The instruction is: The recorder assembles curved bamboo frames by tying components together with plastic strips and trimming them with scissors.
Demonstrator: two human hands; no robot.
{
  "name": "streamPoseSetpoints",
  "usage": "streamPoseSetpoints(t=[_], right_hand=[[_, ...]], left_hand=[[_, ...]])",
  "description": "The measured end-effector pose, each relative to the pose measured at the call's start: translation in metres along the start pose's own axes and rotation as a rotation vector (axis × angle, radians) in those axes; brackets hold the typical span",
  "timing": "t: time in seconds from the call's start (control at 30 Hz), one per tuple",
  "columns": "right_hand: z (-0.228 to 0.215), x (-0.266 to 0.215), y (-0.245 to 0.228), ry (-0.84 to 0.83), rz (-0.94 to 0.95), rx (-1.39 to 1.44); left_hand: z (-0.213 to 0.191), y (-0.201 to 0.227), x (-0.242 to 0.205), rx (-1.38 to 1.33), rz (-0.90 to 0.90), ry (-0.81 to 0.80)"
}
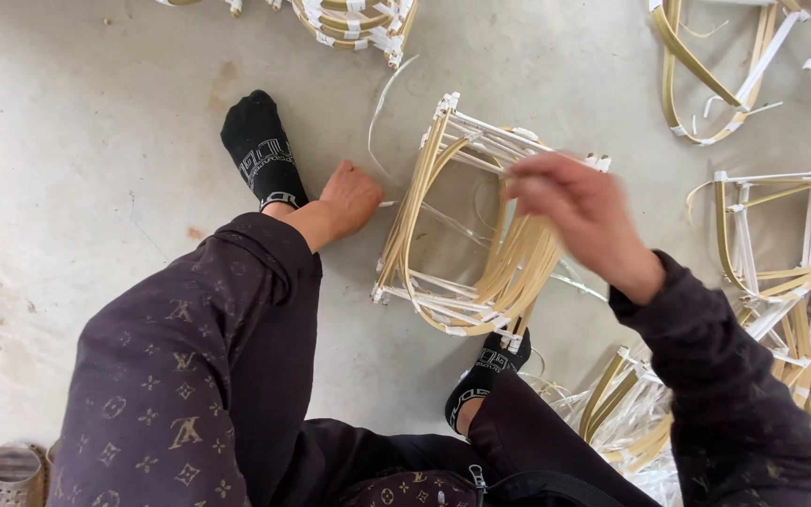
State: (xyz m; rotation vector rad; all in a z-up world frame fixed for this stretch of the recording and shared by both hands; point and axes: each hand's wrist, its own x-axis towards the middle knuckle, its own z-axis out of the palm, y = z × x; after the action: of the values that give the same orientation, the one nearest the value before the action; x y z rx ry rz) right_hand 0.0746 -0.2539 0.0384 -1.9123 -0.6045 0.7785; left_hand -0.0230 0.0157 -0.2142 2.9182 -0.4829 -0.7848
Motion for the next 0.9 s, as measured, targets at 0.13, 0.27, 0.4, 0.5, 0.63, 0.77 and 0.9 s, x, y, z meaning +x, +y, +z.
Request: streamPoseSetpoints(t=[0.13, 0.27, 0.4, 0.5, 0.63, 0.77, 0.9], right_hand=[[0.038, 0.046, 0.014, -0.368, 0.033, -0.491], [0.071, 0.071, 0.071, -0.632, 0.046, -0.771], [0.097, 0.095, 0.13, -0.711, 0.07, -0.929], [0.111, 0.103, 0.157, -0.67, 0.106, -0.973], [0.124, 0.105, 0.221, -0.524, -0.056, -1.059], [0.117, 0.109, 0.193, -0.455, -0.032, -0.918], [0.108, 0.102, 0.097, -0.706, 0.541, -0.774]], left_hand=[[-0.003, -0.034, 0.007, -0.051, -0.085, 0.158], [-0.059, -0.078, -0.037, 0.161, -0.2, 0.094], [-0.089, -0.112, -0.072, -0.327, -0.298, 0.015], [-0.151, -0.091, -0.109, -0.817, -0.148, -0.091], [-0.132, -0.08, -0.108, -1.441, 0.062, -0.17], [-0.133, -0.063, -0.108, -1.682, 0.246, -0.176], [-0.141, -0.043, -0.111, -1.658, 0.235, -0.109]])
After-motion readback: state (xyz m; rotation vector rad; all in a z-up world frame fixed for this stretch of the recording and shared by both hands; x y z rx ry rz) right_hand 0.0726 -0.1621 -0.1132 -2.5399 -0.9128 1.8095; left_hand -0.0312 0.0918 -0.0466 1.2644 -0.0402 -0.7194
